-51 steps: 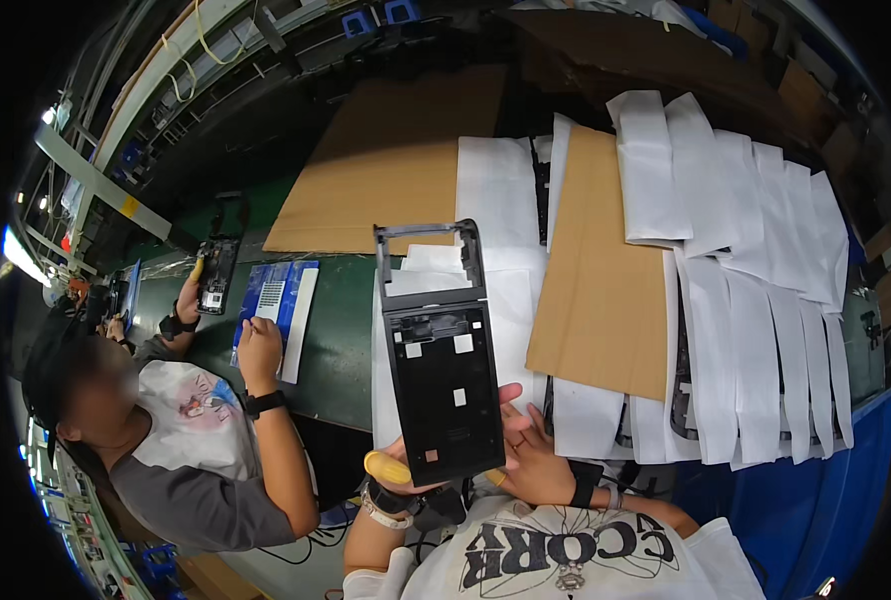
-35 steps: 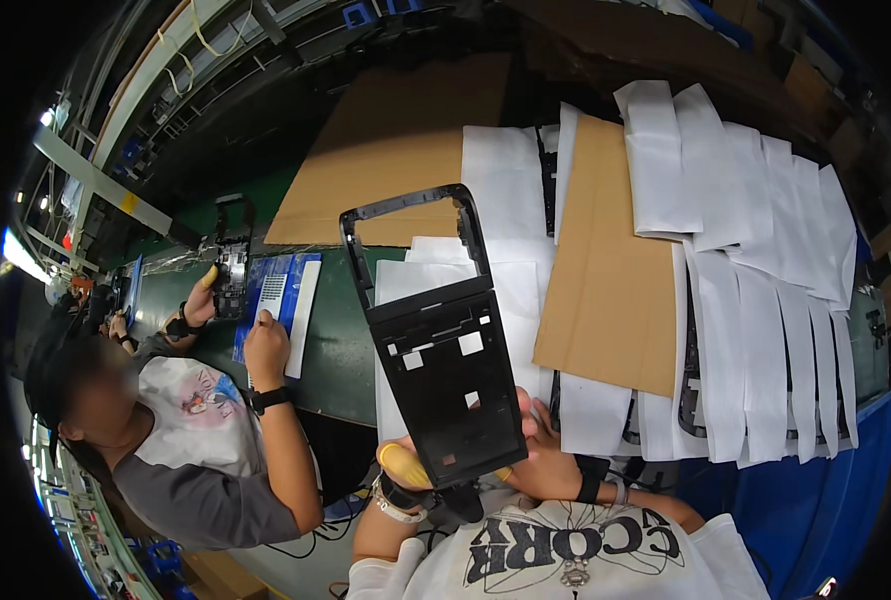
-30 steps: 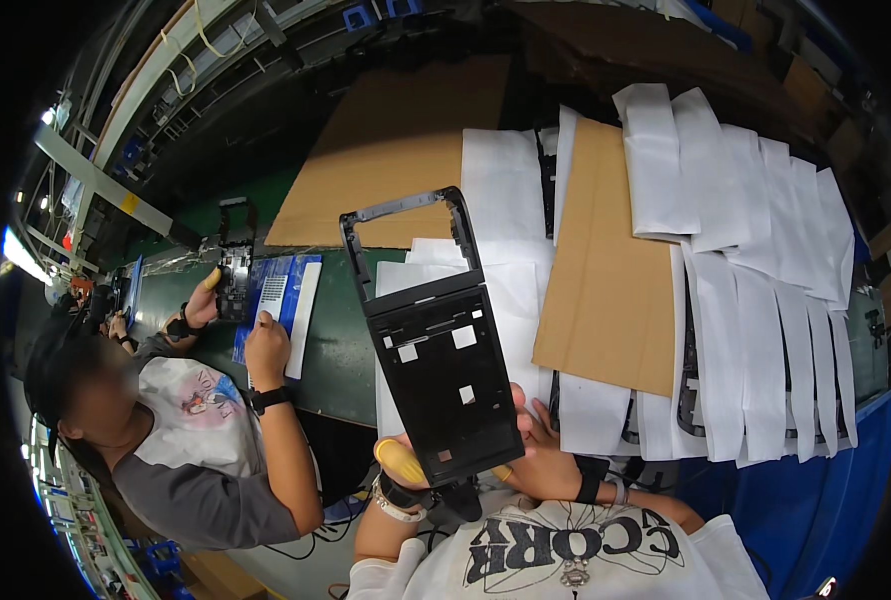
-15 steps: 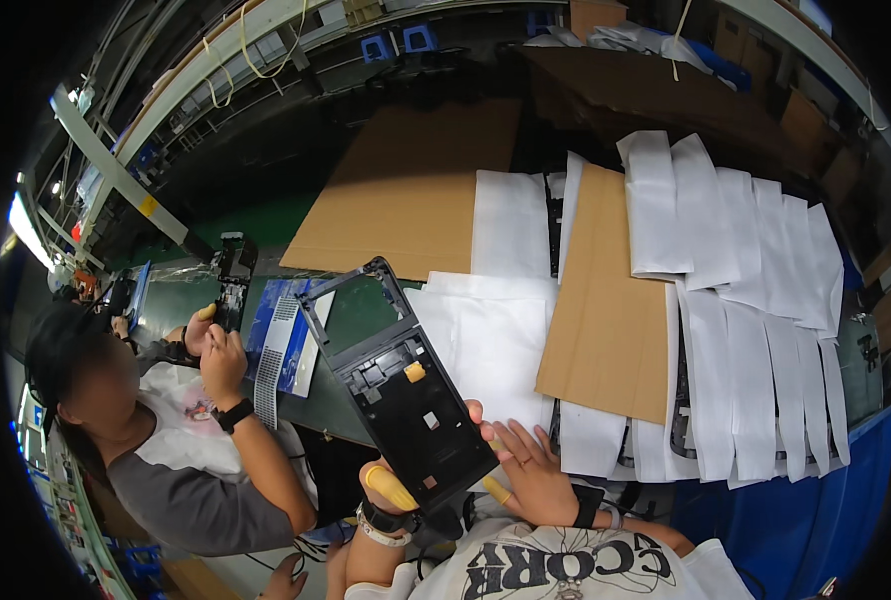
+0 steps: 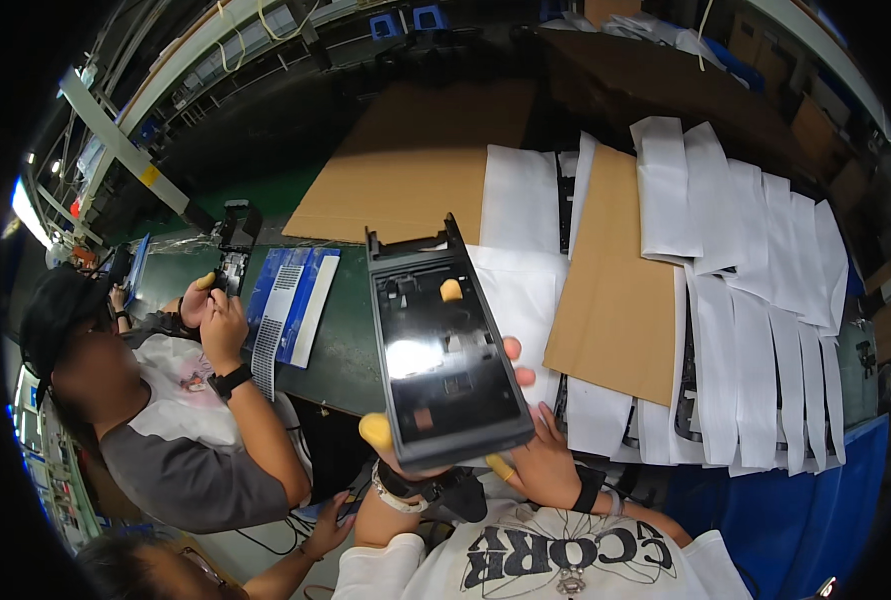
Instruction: The worker is assembling electronic components, specifically handling plastic housings and internal parts at a factory workstation.
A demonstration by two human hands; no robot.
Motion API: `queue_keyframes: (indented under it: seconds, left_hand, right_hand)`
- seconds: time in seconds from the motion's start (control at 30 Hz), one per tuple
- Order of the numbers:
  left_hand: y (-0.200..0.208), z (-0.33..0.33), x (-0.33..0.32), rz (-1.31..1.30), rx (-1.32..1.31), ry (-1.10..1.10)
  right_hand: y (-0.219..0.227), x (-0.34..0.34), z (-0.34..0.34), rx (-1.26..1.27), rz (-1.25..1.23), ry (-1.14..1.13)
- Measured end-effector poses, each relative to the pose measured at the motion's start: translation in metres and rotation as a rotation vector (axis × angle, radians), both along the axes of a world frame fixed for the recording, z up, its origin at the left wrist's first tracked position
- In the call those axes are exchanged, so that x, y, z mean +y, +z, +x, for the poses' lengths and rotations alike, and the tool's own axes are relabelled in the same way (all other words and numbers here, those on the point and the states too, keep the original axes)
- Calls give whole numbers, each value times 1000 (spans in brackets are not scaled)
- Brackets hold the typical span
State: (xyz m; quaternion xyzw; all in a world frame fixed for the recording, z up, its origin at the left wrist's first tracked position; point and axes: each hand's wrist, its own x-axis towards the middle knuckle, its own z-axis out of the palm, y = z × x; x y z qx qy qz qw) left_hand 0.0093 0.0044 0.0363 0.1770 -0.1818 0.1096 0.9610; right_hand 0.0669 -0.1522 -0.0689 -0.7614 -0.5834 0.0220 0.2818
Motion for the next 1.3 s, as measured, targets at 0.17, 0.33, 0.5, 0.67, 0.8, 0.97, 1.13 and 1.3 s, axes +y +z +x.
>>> queue_keyframes:
  seconds: [0.17, 0.33, 0.5, 0.67, 0.8, 0.97, 1.13, 1.3]
  left_hand:
    - [8, 23, -2, -78, 170, 194]
    - [7, 20, 0, -124, 104, 164]
    - [6, 21, -2, -286, 61, 112]
    - [-22, 12, 0, -218, -44, -140]
    - [-26, 13, -13, -190, -67, -273]
    - [-27, 12, -15, -97, -64, -121]
    - [-26, 4, 0, 5, 51, -87]
    - [-34, 4, 1, 116, 100, -68]
  right_hand:
    - [-3, 0, 7, -10, -50, -9]
    - [-1, 0, 3, 25, -53, 7]
    - [-2, 1, 3, 31, -58, 17]
    - [-7, -1, 2, 1, -48, 23]
    - [-12, -4, 5, -15, -48, 53]
    - [-10, -3, 7, -32, -16, 43]
    - [-7, 2, 8, -12, -94, 62]
    - [-6, 2, 0, -34, -113, 7]
